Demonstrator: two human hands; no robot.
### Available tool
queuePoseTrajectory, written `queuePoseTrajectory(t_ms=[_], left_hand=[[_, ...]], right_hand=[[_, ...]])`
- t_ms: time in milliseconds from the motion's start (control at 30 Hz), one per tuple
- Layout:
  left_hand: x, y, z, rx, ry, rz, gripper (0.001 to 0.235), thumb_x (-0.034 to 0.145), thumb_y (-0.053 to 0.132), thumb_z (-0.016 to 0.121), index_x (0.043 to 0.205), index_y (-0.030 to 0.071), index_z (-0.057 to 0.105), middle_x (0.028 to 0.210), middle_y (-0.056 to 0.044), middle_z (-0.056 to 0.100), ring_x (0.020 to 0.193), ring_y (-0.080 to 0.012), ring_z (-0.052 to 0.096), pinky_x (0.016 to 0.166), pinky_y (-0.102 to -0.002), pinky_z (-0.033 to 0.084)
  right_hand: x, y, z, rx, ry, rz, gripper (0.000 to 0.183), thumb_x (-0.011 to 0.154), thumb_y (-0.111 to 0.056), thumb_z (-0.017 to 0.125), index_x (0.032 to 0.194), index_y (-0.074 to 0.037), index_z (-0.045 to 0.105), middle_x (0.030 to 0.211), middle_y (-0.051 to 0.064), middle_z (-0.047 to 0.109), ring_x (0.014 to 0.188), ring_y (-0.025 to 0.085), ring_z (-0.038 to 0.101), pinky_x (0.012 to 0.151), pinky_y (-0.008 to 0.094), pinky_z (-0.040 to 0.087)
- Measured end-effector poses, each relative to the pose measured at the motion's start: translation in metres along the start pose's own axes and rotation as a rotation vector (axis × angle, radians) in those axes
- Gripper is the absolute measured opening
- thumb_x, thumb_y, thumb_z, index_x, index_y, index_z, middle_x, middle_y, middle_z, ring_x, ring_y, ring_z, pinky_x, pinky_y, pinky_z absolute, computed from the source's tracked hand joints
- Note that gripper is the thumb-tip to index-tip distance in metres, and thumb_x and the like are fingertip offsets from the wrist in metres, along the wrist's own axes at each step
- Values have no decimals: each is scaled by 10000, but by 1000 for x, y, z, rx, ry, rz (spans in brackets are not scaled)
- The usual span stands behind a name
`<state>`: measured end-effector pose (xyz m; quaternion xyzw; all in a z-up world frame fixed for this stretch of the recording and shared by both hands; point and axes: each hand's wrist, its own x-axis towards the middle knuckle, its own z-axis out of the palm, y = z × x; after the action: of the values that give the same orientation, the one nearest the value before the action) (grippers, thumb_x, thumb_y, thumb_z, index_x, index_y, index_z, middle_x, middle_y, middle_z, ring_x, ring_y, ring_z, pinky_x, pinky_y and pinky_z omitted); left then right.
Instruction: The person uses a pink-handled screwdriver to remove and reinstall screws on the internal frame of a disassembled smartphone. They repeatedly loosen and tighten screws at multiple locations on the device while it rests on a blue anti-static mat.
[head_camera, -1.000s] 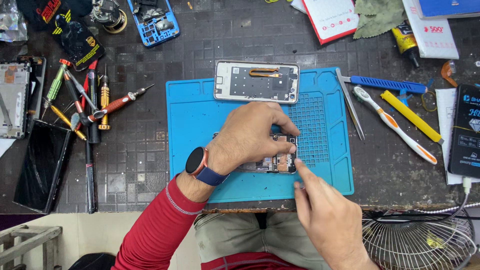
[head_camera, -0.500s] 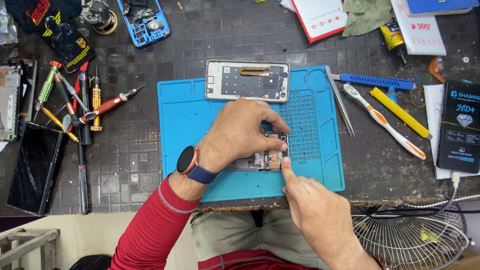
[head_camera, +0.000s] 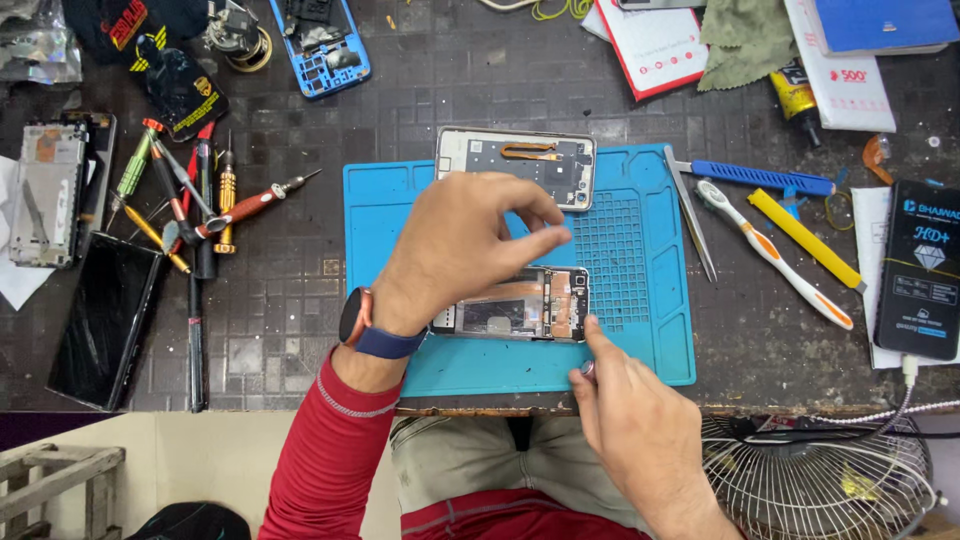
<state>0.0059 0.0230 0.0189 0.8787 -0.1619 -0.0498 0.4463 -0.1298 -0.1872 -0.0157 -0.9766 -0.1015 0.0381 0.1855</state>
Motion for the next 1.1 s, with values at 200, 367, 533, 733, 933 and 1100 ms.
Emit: queuePoseTrajectory(t_ms=[200,367,533,733,933,1100], left_hand=[[-1,-16,-26,-3,178,128,158,889,275,762,914,125,803,818,-23,781,748,-135,783,645,-284,585],[-1,-21,-15,139,164,95,160,882,278,745,879,126,796,779,-19,768,701,-202,740,611,-336,554],[0,-22,-9,259,78,44,178,881,297,727,901,130,784,773,-18,749,717,-232,725,609,-374,546],[2,-23,-6,297,59,15,212,899,335,717,931,136,785,758,-25,729,710,-234,718,592,-385,543],[3,-24,-5,308,59,12,221,899,342,716,931,134,785,753,-19,730,695,-229,717,580,-384,543],[3,-24,-4,314,52,1,220,900,341,717,927,135,788,748,-22,729,692,-235,716,584,-388,542]], right_hand=[[-10,6,-8,413,376,68,238,1018,-41,537,1251,4,541,1013,182,640,861,253,691,748,426,570],[25,15,4,1324,713,-127,182,1178,-122,623,1249,-51,471,1204,136,659,1167,286,667,1070,492,552],[68,21,13,1616,524,169,140,1117,-83,545,1207,-68,439,1311,184,633,1362,358,610,1122,556,574],[83,19,24,1647,458,267,62,1124,-99,463,1170,-85,425,1348,208,617,1375,342,595,1128,515,571],[84,21,27,1587,433,284,62,1120,-94,454,1177,-79,434,1334,225,612,1343,344,607,1110,511,573],[85,19,25,1587,418,285,70,1113,-109,467,1170,-78,444,1318,231,629,1321,357,622,1090,513,583]])
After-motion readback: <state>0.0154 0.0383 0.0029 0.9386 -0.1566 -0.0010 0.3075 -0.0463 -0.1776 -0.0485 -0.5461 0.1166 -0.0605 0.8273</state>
